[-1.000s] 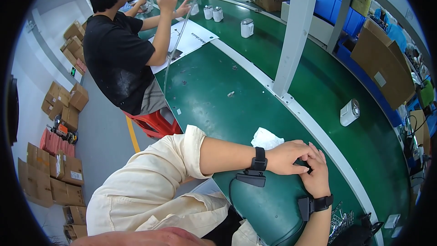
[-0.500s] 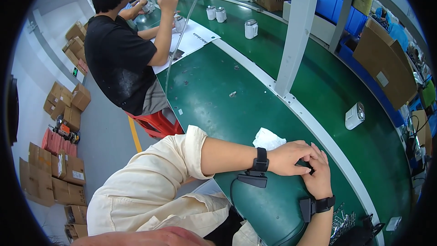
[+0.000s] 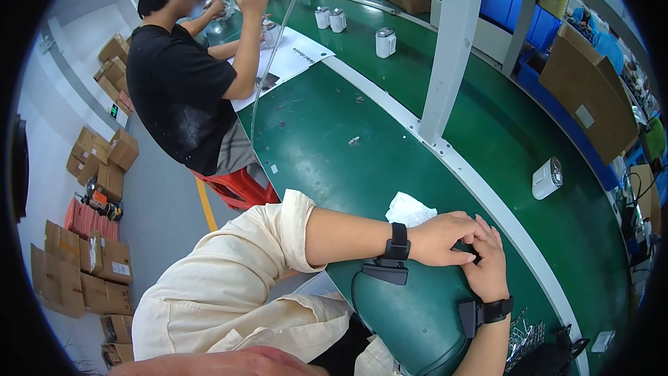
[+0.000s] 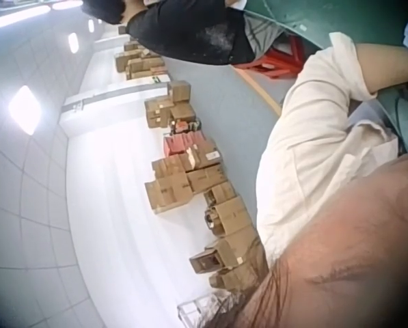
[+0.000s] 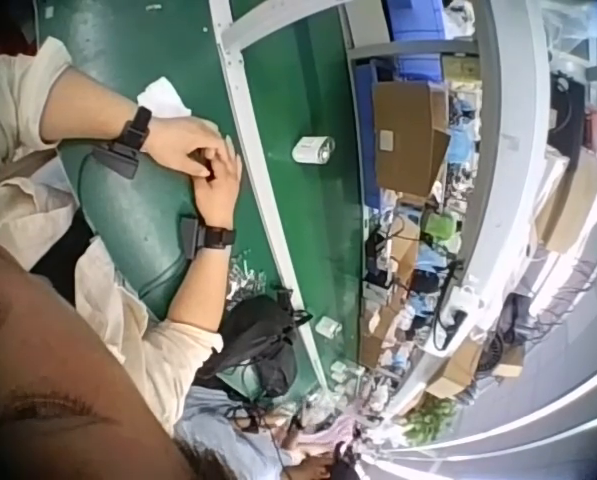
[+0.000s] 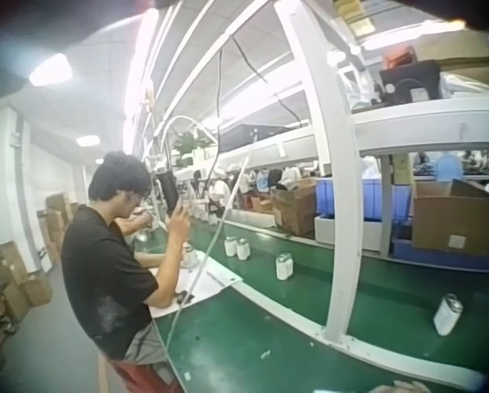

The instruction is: The person picks up a white device, presses a small component into its top, and places it back on the conveyor belt, repeating this process for several more devices.

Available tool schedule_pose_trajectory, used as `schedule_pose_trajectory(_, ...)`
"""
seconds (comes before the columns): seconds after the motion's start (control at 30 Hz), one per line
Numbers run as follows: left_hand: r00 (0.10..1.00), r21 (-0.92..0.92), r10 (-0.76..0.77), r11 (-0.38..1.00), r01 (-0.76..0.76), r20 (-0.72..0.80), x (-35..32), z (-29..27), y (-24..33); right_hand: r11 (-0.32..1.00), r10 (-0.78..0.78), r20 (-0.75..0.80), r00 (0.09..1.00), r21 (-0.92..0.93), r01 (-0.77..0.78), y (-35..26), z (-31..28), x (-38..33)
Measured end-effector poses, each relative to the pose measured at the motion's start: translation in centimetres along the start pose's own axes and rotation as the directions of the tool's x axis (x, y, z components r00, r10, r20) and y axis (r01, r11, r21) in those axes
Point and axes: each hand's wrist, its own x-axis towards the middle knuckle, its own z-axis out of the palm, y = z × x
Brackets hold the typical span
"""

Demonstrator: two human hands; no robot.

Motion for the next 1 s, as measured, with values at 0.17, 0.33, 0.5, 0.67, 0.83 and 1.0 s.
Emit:
schedule_pose_trajectory(0.17, 1.000, -0.009, -0.013, 1.000, 0.013, 0.009, 0.16, 0.32, 0.07, 1.000, 0.009, 0.004, 1.000, -0.008, -0.009, 0.01, -0.14, -0.22)
schedule_pose_trajectory(0.33, 1.000, 0.008, -0.010, 1.000, 0.010, 0.017, 0.07, 0.04, -0.05, 1.000, 0.020, 0.003, 1.000, 0.000, -0.020, -0.23, -0.03, 0.02)
schedule_pose_trajectory(0.5, 1.000, -0.002, -0.017, 1.000, 0.017, 0.009, 0.18, 0.15, -0.03, 1.000, 0.020, 0.005, 1.000, 0.002, -0.020, -0.22, -0.17, 0.07)
schedule_pose_trajectory(0.67, 1.000, -0.007, -0.016, 1.000, 0.016, 0.011, 0.16, 0.11, -0.09, 1.000, 0.021, -0.001, 1.000, 0.009, -0.021, -0.36, -0.15, 0.08)
schedule_pose_trajectory(0.83, 1.000, -0.004, -0.006, 1.000, 0.006, 0.008, 0.14, 0.17, -0.12, 1.000, 0.026, -0.002, 1.000, 0.015, -0.026, -0.48, -0.17, 0.06)
schedule_pose_trajectory(1.0, 1.000, -0.012, -0.001, 1.000, 0.001, 0.006, 0.14, 0.20, -0.16, 1.000, 0.020, -0.004, 1.000, 0.000, -0.020, -0.31, -0.10, 0.01)
